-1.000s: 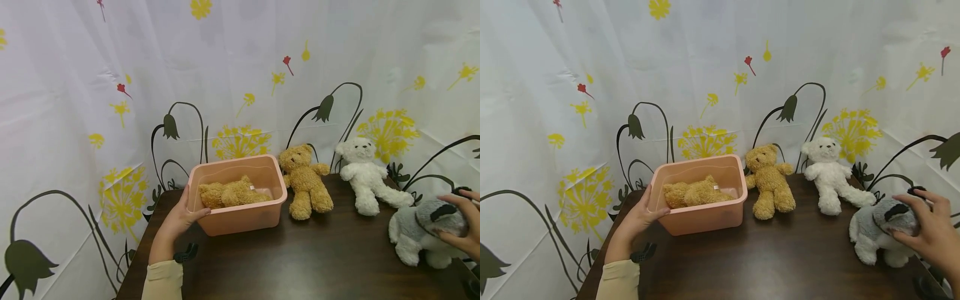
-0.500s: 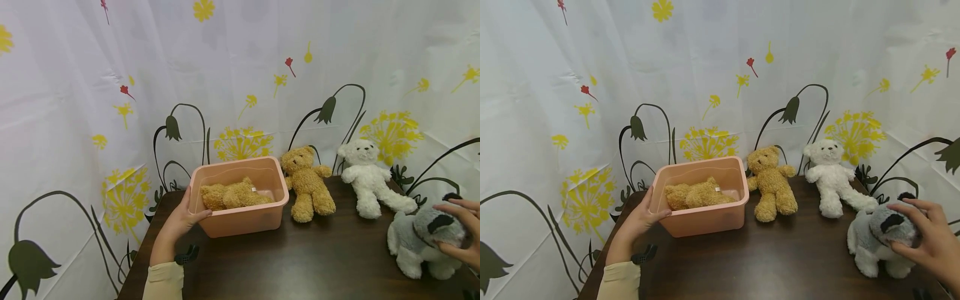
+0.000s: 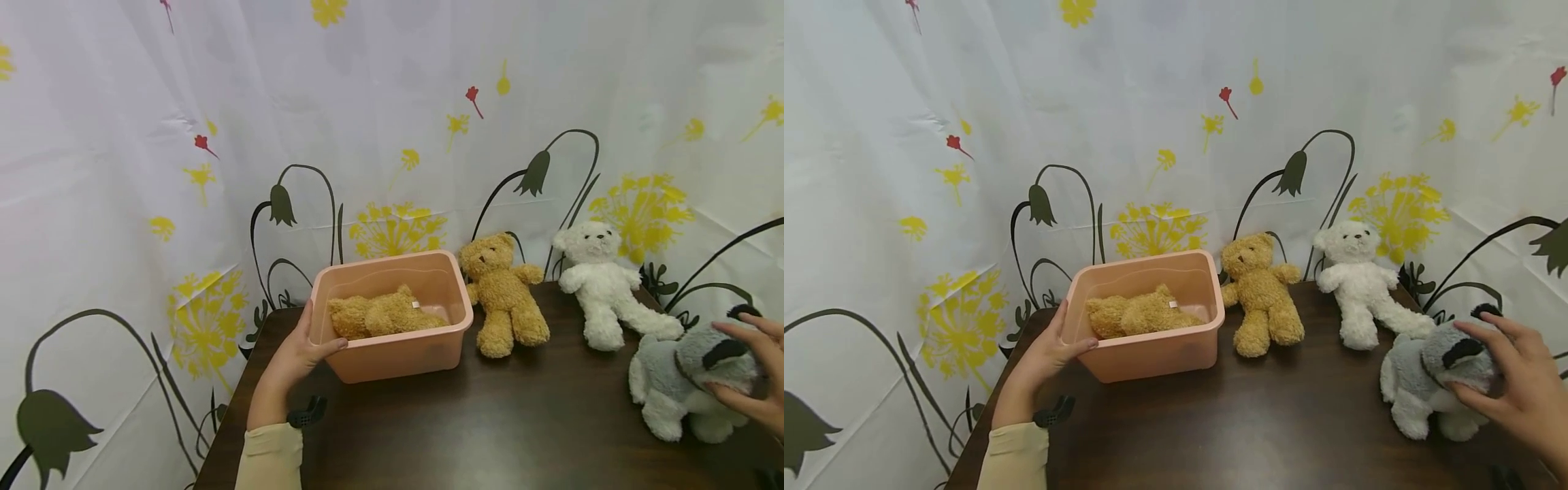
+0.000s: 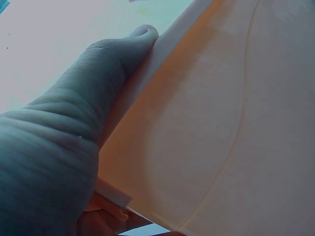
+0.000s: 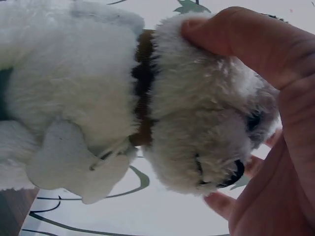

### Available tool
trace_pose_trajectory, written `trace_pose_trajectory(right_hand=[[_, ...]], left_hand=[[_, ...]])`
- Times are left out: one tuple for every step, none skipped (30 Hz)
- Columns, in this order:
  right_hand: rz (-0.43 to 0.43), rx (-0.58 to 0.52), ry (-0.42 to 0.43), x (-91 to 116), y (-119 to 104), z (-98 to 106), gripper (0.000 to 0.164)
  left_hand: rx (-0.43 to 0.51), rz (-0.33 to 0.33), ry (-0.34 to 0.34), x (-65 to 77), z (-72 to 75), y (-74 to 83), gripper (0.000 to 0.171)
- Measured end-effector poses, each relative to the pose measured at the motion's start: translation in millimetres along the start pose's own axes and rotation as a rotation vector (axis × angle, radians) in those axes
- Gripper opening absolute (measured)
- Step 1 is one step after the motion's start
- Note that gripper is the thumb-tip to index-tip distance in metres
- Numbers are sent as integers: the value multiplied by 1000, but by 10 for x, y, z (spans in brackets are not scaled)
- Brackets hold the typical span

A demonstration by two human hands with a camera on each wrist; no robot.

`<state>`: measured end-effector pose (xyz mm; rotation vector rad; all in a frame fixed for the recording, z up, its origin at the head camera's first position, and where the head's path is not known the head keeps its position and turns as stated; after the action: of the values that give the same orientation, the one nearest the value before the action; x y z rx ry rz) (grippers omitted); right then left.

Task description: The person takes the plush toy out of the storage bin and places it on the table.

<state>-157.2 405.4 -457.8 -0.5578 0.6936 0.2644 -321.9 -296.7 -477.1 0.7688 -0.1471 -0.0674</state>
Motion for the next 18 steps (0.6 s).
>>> trace_pose_trajectory(right_hand=[[-17, 10, -3, 2, 13, 6, 115], [-31, 22, -5, 2, 24, 12, 117], [-47, 34, -5, 4, 34, 15, 118], [-61, 37, -6, 9, 42, 29, 119], [-72, 42, -4, 13, 45, 41, 119], [-77, 46, -3, 16, 47, 48, 118], [-76, 46, 2, 20, 46, 55, 117], [-75, 54, 3, 21, 46, 58, 115], [-70, 57, 5, 22, 46, 63, 113], [-66, 58, 6, 19, 42, 73, 109], [-52, 68, 13, 16, 44, 80, 108], [-32, 76, 20, 5, 49, 91, 108], [-7, 83, 22, -18, 60, 105, 106], [30, 84, 30, -83, -56, 138, 103], [64, 76, 36, -150, -202, 172, 98], [99, 69, 39, -230, -369, 206, 93], [147, 65, 41, -318, -551, 234, 93], [188, 59, 34, -419, -754, 264, 87]], left_hand=[[-4, -2, 0, 3, 4, -2, 131], [-6, 0, 1, 7, 8, -4, 131], [-3, -1, 2, 12, 15, -7, 131], [-3, -4, 5, 11, 12, -2, 131], [-4, -6, 8, 13, 13, 2, 131], [-3, -5, 10, 16, 14, 4, 131], [-5, -5, 13, 18, 15, 5, 131], [-3, -3, 14, 21, 16, 7, 131], [-2, -1, 14, 23, 15, 7, 131], [-2, 1, 14, 24, 13, 7, 131], [0, 2, 13, 25, 8, 6, 130], [-2, 3, 13, 23, 4, 1, 131], [-1, 3, 13, 17, 0, -2, 131], [-2, 5, 13, 14, -3, -6, 131], [-5, 7, 13, 9, -5, -11, 132], [-7, 9, 13, 8, -5, -13, 132], [-10, 12, 14, 7, -4, -14, 132], [-13, 14, 15, 6, -2, -14, 133]])
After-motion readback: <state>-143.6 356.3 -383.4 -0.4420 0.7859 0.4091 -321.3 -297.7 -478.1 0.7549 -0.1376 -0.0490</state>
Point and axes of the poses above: each hand's wrist, its own x-axis away from the middle knuckle, its own z-axis out of the back of the hand, y = z × x, the point moved 4 cm from there along -x, towards the middle knuckle, and after that the axes turned 12 degrees about -x, right-handed, at the moved point
